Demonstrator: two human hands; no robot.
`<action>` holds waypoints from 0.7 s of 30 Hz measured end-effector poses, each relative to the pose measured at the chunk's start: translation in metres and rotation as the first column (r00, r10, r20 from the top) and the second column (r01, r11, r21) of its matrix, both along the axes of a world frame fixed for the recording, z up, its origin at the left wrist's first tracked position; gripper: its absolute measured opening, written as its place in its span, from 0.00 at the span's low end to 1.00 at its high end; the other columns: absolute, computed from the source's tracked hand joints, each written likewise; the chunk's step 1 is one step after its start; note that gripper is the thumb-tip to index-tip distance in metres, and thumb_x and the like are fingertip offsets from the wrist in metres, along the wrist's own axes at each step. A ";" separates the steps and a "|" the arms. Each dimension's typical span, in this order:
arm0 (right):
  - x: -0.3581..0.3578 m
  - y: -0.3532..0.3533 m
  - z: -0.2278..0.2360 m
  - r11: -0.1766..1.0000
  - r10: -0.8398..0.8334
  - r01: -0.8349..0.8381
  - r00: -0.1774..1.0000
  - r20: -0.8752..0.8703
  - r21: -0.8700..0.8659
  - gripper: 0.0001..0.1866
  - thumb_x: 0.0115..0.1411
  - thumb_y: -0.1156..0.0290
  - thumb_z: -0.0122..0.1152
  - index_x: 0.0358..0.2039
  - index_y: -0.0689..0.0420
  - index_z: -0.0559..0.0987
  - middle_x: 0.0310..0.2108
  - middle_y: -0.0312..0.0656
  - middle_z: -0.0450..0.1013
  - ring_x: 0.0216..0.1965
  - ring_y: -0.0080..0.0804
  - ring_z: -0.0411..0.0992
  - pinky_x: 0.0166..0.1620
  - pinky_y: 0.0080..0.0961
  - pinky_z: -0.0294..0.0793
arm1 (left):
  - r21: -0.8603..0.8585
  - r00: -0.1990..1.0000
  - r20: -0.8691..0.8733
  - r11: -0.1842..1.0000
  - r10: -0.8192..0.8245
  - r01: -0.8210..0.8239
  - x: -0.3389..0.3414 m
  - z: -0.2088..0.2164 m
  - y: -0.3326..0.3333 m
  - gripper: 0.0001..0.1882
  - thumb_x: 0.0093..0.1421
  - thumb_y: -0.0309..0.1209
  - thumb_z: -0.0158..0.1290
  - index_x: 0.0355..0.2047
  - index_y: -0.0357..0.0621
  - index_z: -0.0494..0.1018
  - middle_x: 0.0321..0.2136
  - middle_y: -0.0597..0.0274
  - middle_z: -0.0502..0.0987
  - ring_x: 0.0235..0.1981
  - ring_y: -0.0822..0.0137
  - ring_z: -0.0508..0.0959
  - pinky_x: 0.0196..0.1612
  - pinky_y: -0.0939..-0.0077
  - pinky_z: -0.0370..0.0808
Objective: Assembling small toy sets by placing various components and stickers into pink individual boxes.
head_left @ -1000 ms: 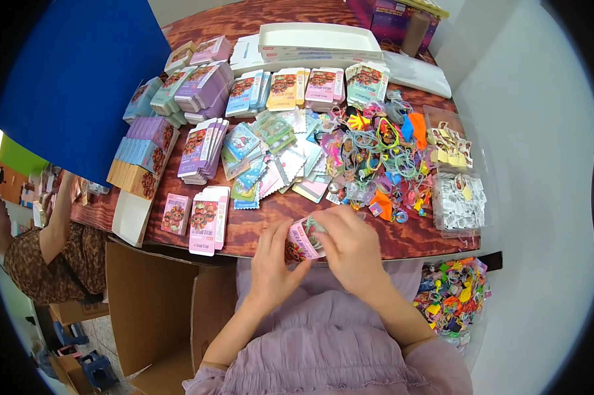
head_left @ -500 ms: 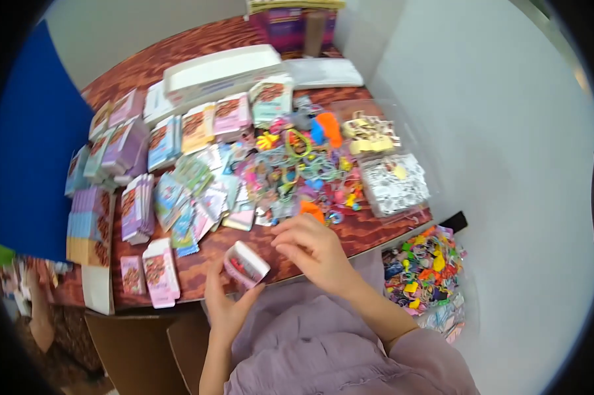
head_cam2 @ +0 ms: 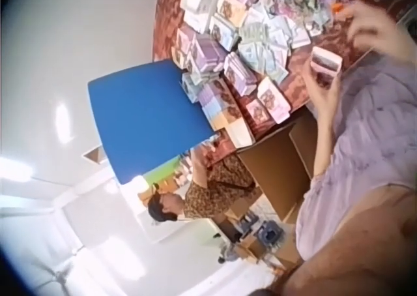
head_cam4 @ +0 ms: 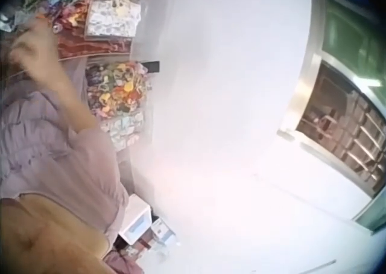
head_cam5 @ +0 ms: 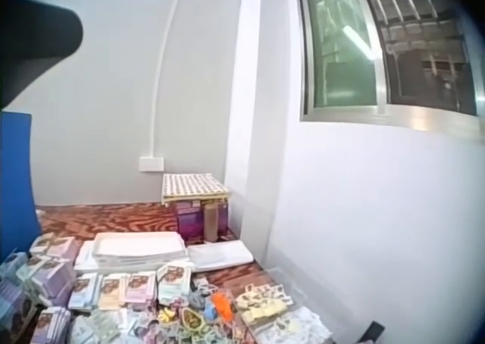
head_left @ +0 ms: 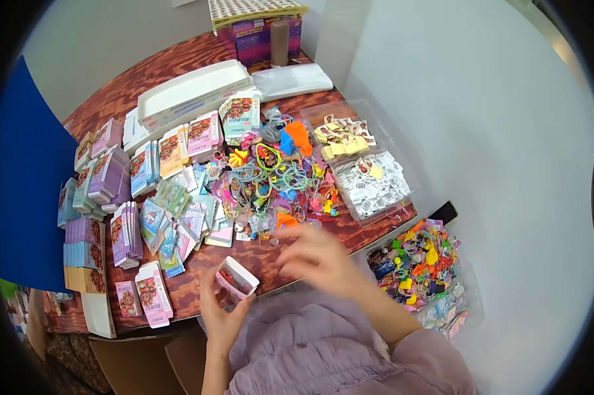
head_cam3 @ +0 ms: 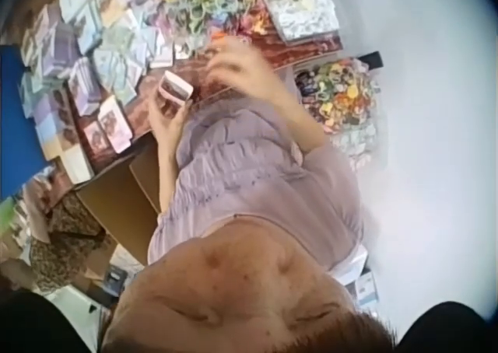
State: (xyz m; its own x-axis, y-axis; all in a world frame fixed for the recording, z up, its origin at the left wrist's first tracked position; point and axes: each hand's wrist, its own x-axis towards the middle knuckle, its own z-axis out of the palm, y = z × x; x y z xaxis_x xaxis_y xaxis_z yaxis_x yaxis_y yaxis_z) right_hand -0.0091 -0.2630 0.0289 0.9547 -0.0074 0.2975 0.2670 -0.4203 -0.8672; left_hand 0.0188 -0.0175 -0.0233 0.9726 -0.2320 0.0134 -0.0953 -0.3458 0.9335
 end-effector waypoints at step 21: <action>0.054 -0.204 -0.071 0.478 -0.687 0.592 0.712 0.143 -0.648 0.10 0.55 0.66 0.65 0.33 0.58 0.84 0.35 0.46 0.74 0.44 0.47 0.71 0.48 0.41 0.72 | 0.003 0.988 -0.049 0.989 -0.146 0.146 0.008 -0.004 -0.013 0.42 0.43 0.26 0.70 0.60 0.39 0.65 0.51 0.55 0.72 0.48 0.61 0.76 0.49 0.69 0.75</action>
